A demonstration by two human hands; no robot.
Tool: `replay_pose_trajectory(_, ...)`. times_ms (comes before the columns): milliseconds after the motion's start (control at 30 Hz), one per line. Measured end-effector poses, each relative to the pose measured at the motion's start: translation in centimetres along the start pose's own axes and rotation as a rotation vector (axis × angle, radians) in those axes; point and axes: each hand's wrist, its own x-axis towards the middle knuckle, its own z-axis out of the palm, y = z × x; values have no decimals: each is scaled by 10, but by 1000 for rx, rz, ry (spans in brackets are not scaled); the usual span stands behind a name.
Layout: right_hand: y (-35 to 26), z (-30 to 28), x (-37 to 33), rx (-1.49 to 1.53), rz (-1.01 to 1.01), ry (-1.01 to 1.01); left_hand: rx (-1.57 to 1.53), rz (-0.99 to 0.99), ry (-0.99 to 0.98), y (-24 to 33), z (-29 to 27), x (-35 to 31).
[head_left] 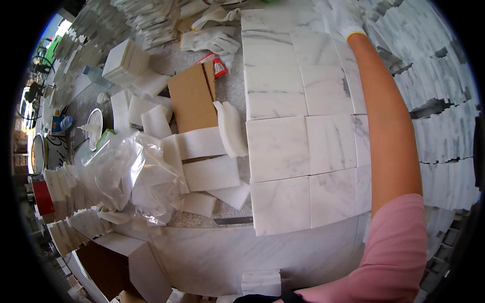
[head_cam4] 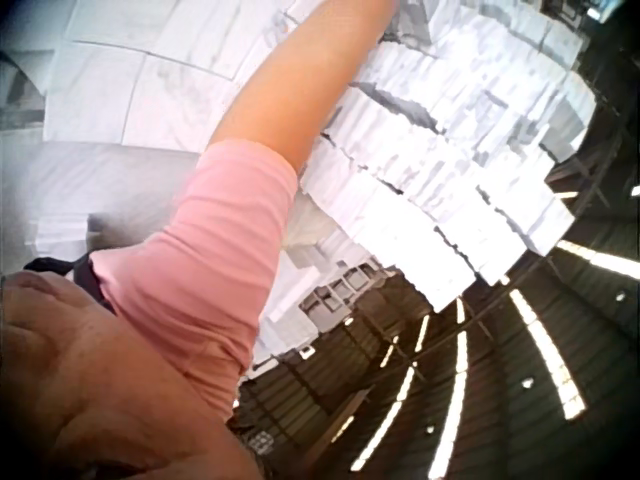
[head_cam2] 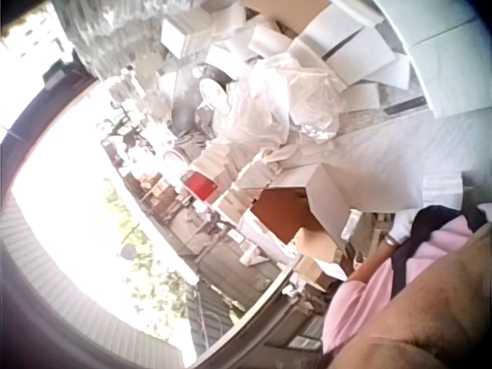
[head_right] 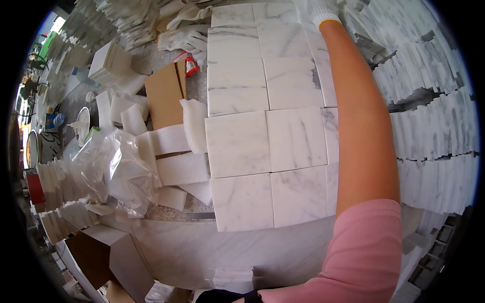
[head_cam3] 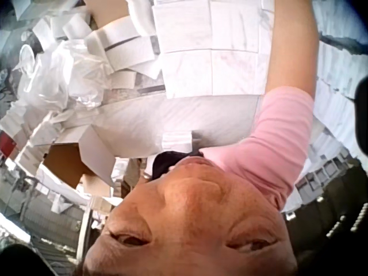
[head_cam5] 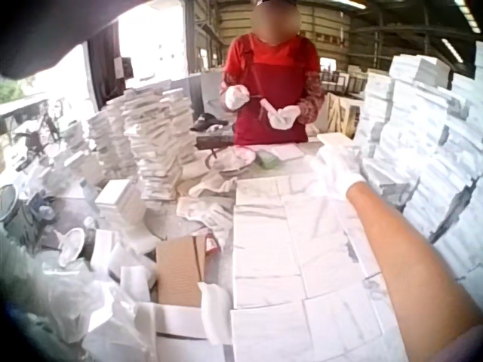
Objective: The person assembles a cardboard box, seals it with a tape gun, then repeatedly picks up small white rectangular items, wraps each in a clear plastic bag, and places them into the box. The process continues with multiple items being individually wrapped and packed.
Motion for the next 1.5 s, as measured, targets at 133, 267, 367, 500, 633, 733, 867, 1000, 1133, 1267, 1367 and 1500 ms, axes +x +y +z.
replay_pose_trajectory(133, 22, -25, 22, 47, -101, -264, 40, 37, 8, 3, -5, -1)
replay_pose_trajectory(267, 47, -67, 25, 212, -75, -506, 86, 111, 24, 1, -5, -4)
replay_pose_trajectory(367, 27, -115, 21, -66, -195, -532, 125, 203, 57, -8, 7, -14)
replay_pose_trajectory(500, 31, -171, -22, 318, -170, -328, 178, 331, 89, -45, 26, -11)
replay_pose_trajectory(633, 40, -236, -51, 588, -343, -420, 312, 334, 93, -18, 19, -12)
replay_pose_trajectory(733, -18, -311, -116, 648, -336, -466, 353, 420, 168, -8, 21, -18)
replay_pose_trajectory(867, -131, -385, -228, 987, -234, -941, 402, 395, 188, -7, 24, -18)
replay_pose_trajectory(1000, -228, -388, -322, 1109, -196, -1334, 379, 478, 246, -13, 25, -13)
replay_pose_trajectory(1133, -260, -353, -389, 1156, -40, -1529, 398, 502, 231, -13, 22, -13)
replay_pose_trajectory(1267, -261, -343, -410, 1055, -102, -1435, 382, 520, 218, -17, 21, -11)
replay_pose_trajectory(1367, -264, -361, -412, 629, -475, -1087, 371, 541, 231, -20, 22, -8)
replay_pose_trajectory(1500, -267, -379, -451, 460, -622, -892, 365, 570, 206, -17, 20, -11)
